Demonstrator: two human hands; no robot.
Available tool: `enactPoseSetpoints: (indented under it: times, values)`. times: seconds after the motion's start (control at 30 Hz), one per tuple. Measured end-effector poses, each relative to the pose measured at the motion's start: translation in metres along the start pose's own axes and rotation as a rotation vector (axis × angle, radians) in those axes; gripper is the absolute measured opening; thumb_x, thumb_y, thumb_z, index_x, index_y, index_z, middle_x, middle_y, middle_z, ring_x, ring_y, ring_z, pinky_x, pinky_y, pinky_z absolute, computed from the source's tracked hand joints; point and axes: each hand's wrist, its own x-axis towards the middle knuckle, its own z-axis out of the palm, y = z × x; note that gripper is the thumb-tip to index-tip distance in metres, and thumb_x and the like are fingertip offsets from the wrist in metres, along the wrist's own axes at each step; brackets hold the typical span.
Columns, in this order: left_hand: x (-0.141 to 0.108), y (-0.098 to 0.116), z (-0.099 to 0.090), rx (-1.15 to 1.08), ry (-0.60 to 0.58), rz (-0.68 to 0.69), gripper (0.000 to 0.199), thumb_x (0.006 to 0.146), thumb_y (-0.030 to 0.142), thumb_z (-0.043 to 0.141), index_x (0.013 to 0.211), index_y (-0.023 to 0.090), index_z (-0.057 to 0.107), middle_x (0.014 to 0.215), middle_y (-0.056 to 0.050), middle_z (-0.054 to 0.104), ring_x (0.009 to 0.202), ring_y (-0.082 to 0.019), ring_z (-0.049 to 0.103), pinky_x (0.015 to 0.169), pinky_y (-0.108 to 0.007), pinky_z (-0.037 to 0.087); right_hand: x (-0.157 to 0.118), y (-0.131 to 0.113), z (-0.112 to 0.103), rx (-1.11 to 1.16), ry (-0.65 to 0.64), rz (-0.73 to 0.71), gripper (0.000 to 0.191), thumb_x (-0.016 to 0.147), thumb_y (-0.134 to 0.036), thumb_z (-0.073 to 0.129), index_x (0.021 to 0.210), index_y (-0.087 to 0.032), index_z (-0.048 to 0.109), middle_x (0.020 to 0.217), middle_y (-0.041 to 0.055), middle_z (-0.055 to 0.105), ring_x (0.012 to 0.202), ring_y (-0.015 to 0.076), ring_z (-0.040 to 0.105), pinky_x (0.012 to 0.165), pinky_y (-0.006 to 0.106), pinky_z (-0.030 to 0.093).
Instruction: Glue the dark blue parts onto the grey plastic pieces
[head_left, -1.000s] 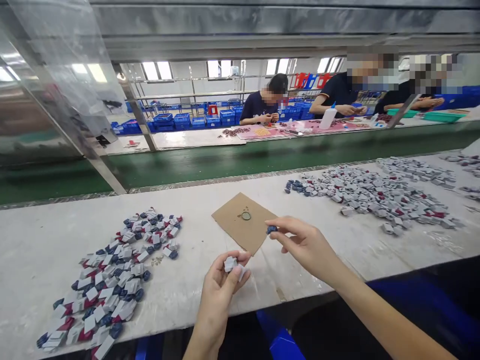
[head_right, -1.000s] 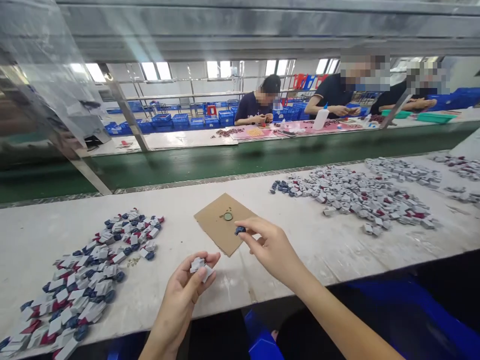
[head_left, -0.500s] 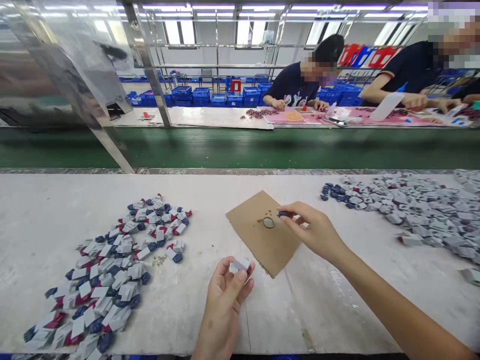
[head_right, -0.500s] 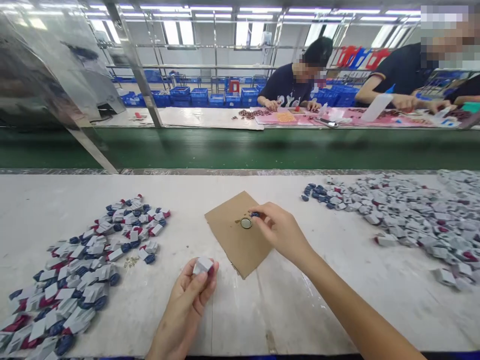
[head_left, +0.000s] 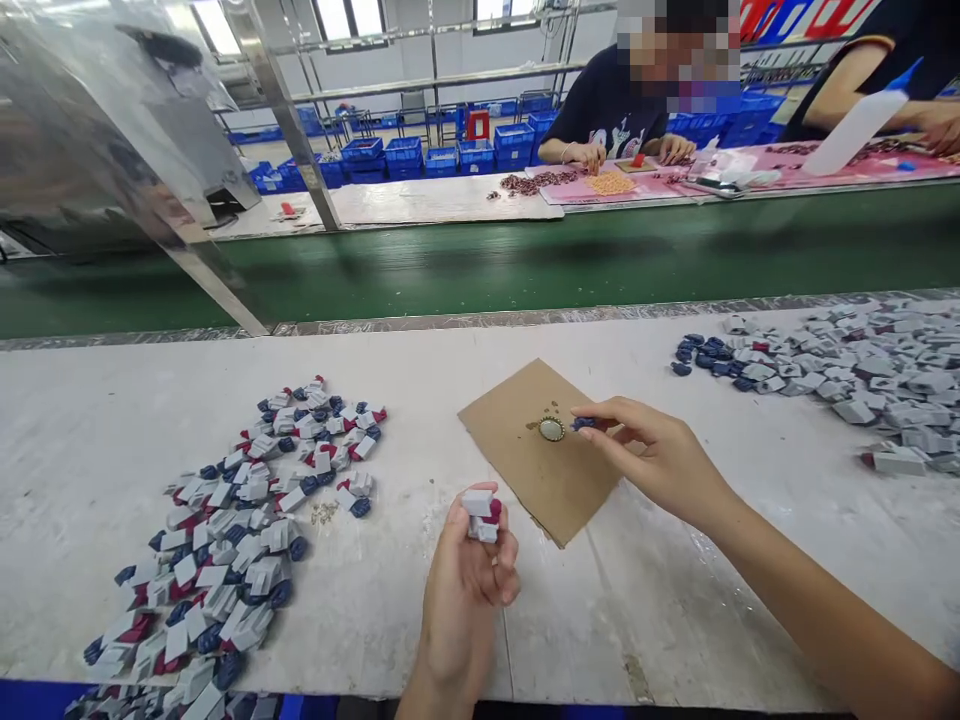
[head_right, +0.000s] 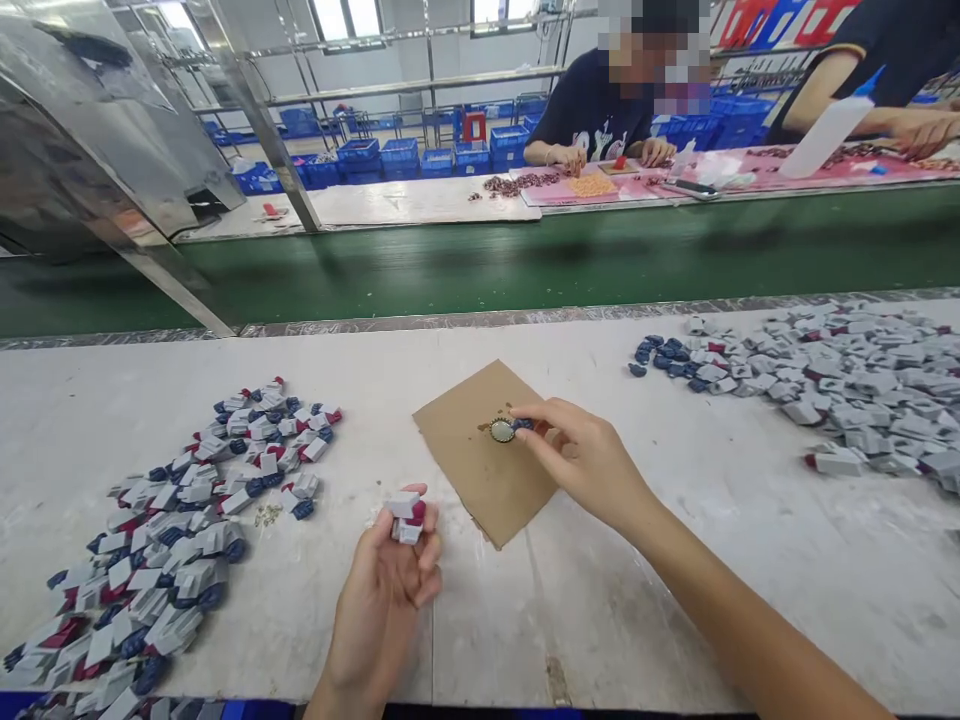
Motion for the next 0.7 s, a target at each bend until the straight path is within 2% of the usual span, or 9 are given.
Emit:
enactPoseSetpoints:
  times: [0.1,0.17,0.3,0.4,0.47,0.53,0.63,0.7]
  values:
    - [0.0013,0.0021,-0.0003,0.084,0.014,-0.024,0.022,0.079,0.029,0.062,0.096,0.017,0.058,0.097,-0.007,0.063,0.076,-0.014,0.061,0.05,-0.018,0.048,-0.0018,0.0025,0.0001,0.017,0.01,0.012,0.024,0.084,-0.039,0.051,0.099,-0.025,0.064,0.095,0.0056,0.065,0.076,0.0184,0.061,0.059,0.03,0.049]
    - [0.0009,0.003,0.0007,0.101,0.019,-0.052,0.023,0.074,0.027,0.068,0.093,0.016,0.059,0.104,-0.01,0.064,0.083,-0.017,0.063,0.052,-0.018,0.051,-0.0028,0.0037,0.0004,0.026,0.016,0.02,0.023,0.084,-0.038,0.052,0.099,-0.025,0.064,0.094,0.0051,0.066,0.076,0.0178,0.061,0.061,0.03,0.049]
    - [-0.0001,0.0007,0.0032,0.173,0.009,0.031,0.028,0.063,0.033,0.077,0.08,0.017,0.061,0.082,-0.003,0.063,0.069,-0.013,0.06,0.041,-0.013,0.042,-0.0043,0.0041,0.0017,0.042,0.0,0.036,0.024,0.085,-0.038,0.051,0.1,-0.024,0.064,0.094,0.0056,0.065,0.079,0.0186,0.061,0.064,0.031,0.049]
    - [0.0,-0.0025,0.0033,0.27,0.018,0.083,0.05,0.055,0.041,0.081,0.095,0.021,0.059,0.069,0.001,0.059,0.048,-0.006,0.046,0.036,-0.012,0.03,-0.0046,0.003,0.0023,0.051,-0.018,0.044,0.027,0.085,-0.039,0.05,0.101,-0.023,0.064,0.097,0.0067,0.065,0.08,0.02,0.061,0.063,0.032,0.05]
    - [-0.0004,-0.0037,0.0025,0.351,0.055,0.076,0.06,0.058,0.044,0.079,0.109,0.022,0.057,0.065,0.004,0.052,0.042,-0.002,0.032,0.036,-0.012,0.022,-0.0046,0.0023,0.0023,0.046,-0.016,0.046,0.027,0.084,-0.04,0.05,0.101,-0.024,0.064,0.099,0.0067,0.065,0.079,0.0199,0.061,0.062,0.032,0.05]
    - [-0.0012,-0.0037,0.0016,0.375,0.096,0.052,0.054,0.067,0.051,0.069,0.111,0.02,0.06,0.06,0.005,0.044,0.044,-0.002,0.024,0.037,-0.012,0.019,-0.0044,0.0015,0.0021,0.034,-0.002,0.046,0.026,0.084,-0.04,0.051,0.1,-0.024,0.064,0.097,0.0064,0.066,0.077,0.0192,0.061,0.06,0.03,0.049]
    - [-0.0026,-0.001,0.0013,0.261,0.078,0.014,0.045,0.08,0.053,0.051,0.104,0.017,0.064,0.058,0.003,0.041,0.046,-0.005,0.027,0.037,-0.013,0.019,-0.0039,0.0003,0.0024,0.029,0.009,0.052,0.026,0.084,-0.041,0.051,0.098,-0.024,0.064,0.094,0.0061,0.066,0.075,0.0188,0.061,0.058,0.029,0.049]
    - [-0.003,0.0017,0.0018,0.207,0.058,0.002,0.036,0.08,0.044,0.054,0.101,0.016,0.065,0.062,0.001,0.048,0.048,-0.006,0.034,0.036,-0.013,0.022,-0.0034,-0.0004,0.0031,0.034,0.005,0.059,0.026,0.084,-0.04,0.051,0.098,-0.023,0.065,0.096,0.0063,0.066,0.076,0.0191,0.061,0.058,0.03,0.049]
